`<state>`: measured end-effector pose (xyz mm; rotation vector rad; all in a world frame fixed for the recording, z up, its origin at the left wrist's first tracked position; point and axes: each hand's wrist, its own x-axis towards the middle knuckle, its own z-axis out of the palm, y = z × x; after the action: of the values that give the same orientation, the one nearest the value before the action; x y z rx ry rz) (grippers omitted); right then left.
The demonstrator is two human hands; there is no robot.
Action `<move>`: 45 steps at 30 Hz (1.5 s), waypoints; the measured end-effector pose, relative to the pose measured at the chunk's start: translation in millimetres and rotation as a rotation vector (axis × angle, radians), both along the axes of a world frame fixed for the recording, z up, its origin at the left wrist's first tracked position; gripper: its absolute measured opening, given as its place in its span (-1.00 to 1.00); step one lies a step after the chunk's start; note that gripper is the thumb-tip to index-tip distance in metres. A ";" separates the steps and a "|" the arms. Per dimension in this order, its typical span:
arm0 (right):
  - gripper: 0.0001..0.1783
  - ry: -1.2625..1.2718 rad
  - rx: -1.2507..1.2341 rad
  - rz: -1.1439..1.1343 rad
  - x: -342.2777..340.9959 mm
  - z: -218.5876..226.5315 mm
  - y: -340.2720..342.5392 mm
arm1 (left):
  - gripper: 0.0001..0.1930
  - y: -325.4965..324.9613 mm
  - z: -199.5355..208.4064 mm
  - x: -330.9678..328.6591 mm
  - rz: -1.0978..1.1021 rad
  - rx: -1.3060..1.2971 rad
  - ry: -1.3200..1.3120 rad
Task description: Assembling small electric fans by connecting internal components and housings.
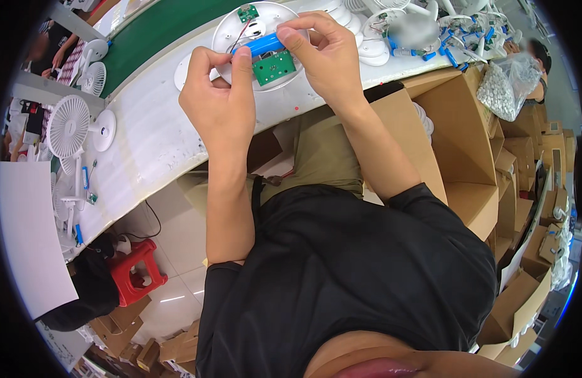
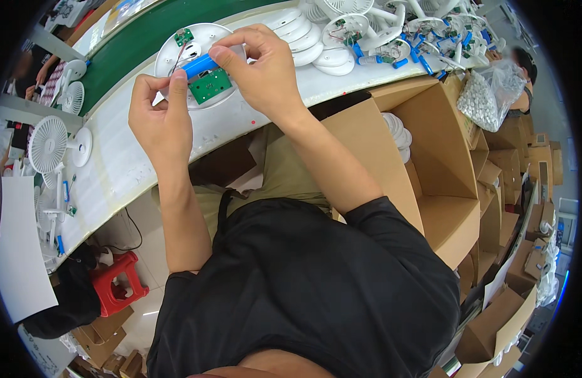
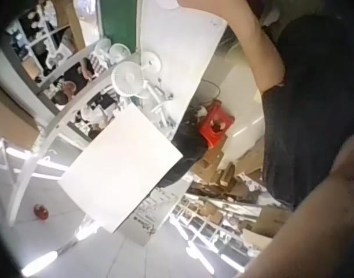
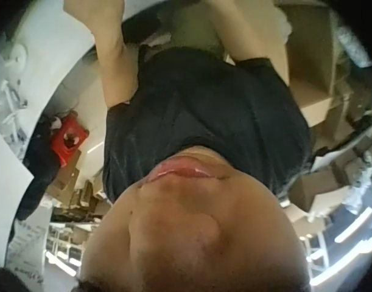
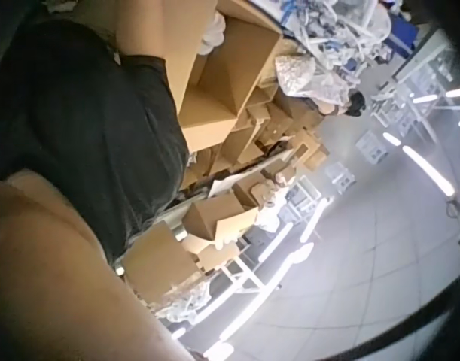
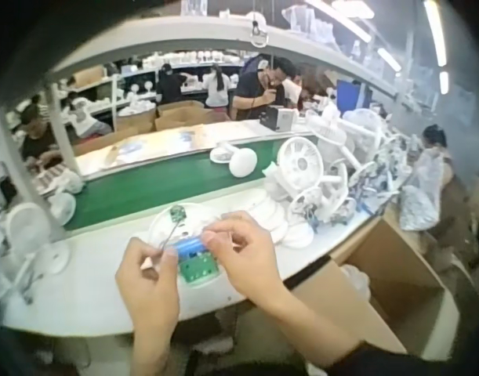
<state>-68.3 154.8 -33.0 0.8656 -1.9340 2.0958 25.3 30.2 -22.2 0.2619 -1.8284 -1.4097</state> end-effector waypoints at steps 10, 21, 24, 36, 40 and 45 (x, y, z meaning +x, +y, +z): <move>-0.57 -0.265 -0.098 0.204 40.7 -2.8 9.6 | -0.82 -36.4 -12.1 27.5 -0.050 0.281 0.118; -0.59 -0.214 0.044 0.621 120.9 14.4 -45.0 | -0.82 -50.8 -33.3 124.9 0.035 0.223 0.186; -0.62 -0.166 0.113 0.853 113.8 6.5 -68.8 | -0.82 -73.2 -38.9 147.7 0.198 0.204 0.238; -0.57 0.277 1.247 -0.233 -20.2 -68.2 -165.7 | -0.63 -89.6 -23.9 169.9 0.198 0.598 0.282; -0.58 0.113 0.926 0.002 -9.9 -72.4 -172.9 | -0.58 -85.6 -17.5 168.0 0.072 0.604 0.220; -0.49 -0.007 0.552 0.200 -9.0 -31.1 -129.7 | -0.56 -86.4 -9.0 161.7 -0.041 0.514 0.167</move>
<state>-77.3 25.0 -64.2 1.1877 -2.5765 1.6610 187.0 -56.1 -31.2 0.3529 -1.3214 -1.8579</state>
